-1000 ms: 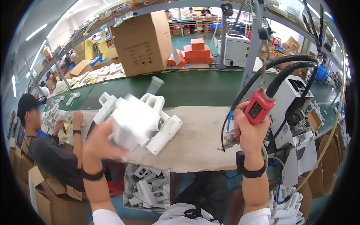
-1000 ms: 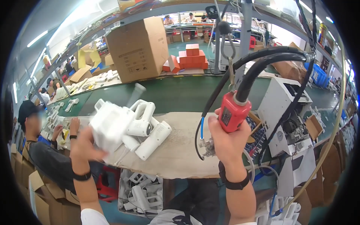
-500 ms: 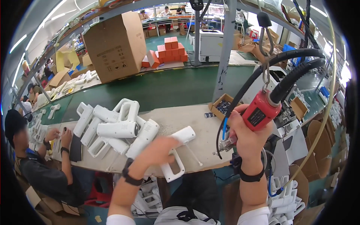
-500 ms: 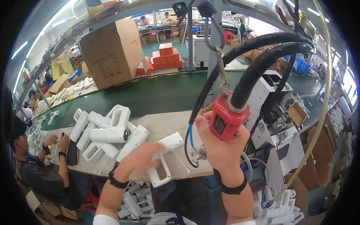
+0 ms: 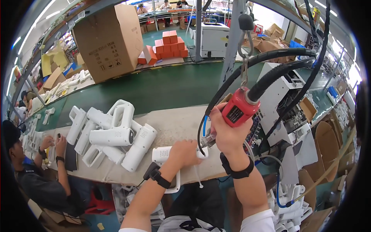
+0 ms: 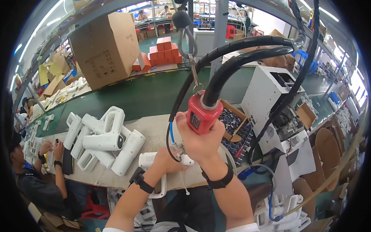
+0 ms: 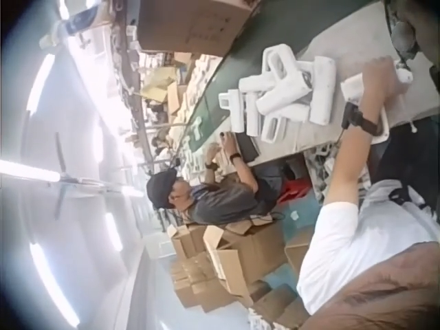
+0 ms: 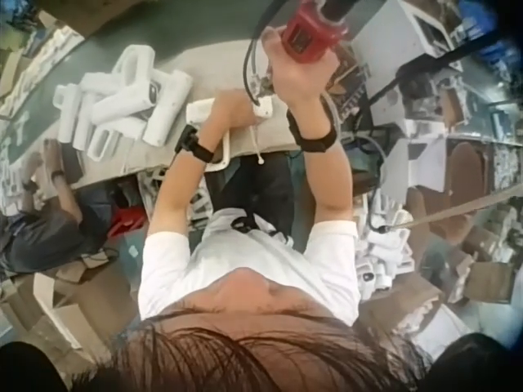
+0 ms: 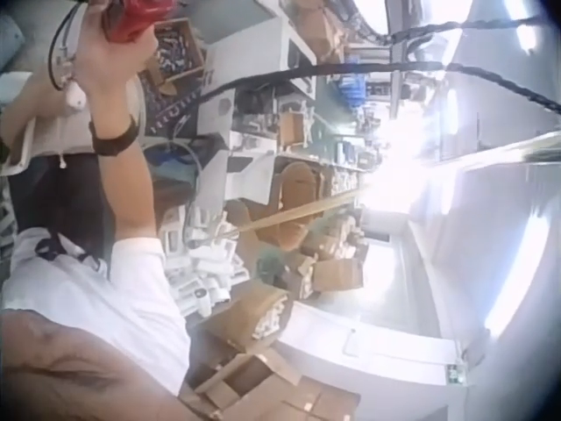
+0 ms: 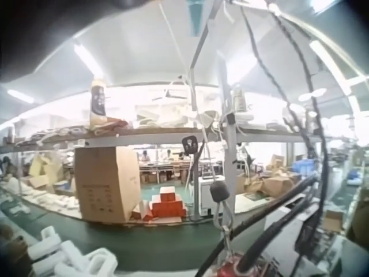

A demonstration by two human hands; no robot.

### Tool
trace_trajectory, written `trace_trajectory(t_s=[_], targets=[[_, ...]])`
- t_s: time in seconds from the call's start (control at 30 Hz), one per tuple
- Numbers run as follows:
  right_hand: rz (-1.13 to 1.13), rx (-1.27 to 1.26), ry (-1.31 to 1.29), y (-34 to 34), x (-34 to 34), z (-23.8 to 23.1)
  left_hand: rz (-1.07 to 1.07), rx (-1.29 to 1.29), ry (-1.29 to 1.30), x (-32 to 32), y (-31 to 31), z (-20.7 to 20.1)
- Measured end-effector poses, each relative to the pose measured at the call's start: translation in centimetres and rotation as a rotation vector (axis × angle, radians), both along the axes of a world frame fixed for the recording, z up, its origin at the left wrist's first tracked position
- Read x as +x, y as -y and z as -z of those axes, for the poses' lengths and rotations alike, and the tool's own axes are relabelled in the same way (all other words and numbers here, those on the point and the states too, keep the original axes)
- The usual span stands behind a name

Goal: The person assembles a handheld sprayer by retrieving a housing from a bin, driving screws into it with a power screwdriver, and then fitting internal components into a second housing before securing it and placing it in a bin.

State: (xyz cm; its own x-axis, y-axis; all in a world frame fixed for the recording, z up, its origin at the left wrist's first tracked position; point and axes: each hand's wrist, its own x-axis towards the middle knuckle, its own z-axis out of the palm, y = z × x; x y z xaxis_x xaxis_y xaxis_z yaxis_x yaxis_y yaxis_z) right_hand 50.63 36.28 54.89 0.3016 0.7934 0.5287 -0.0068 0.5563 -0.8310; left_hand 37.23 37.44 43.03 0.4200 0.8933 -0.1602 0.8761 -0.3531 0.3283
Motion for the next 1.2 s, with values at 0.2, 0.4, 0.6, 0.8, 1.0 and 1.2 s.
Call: trace_trajectory(t_s=[0.2, 0.4, 0.6, 0.8, 1.0, 1.2], targets=[[-0.011, -0.010, -0.020, -1.4, -0.6, 1.1, -0.011, 0.011, 0.035, 0.0, -0.1, 0.6], [0.025, -0.075, 0.010, -2.7, -1.0, 3.9, 0.045, 0.052, -0.060, 0.1, 0.0, 1.3], [0.022, -0.030, 0.064, -1.6, -1.0, 3.1, 0.006, 0.066, 0.036, 0.1, 0.2, 1.1], [-0.014, 0.074, -0.018, 2.7, 0.2, -1.8, 0.075, 0.042, -0.010, -0.2, 0.1, 0.0], [0.004, -0.049, 0.006, 2.1, -0.4, 0.8, 0.097, 0.024, -0.038, -0.2, -0.2, 0.8], [0.020, -0.110, 0.117, 0.6, -1.0, 4.4, 0.143, 0.122, 0.053, -2.7, 0.1, 0.5]])
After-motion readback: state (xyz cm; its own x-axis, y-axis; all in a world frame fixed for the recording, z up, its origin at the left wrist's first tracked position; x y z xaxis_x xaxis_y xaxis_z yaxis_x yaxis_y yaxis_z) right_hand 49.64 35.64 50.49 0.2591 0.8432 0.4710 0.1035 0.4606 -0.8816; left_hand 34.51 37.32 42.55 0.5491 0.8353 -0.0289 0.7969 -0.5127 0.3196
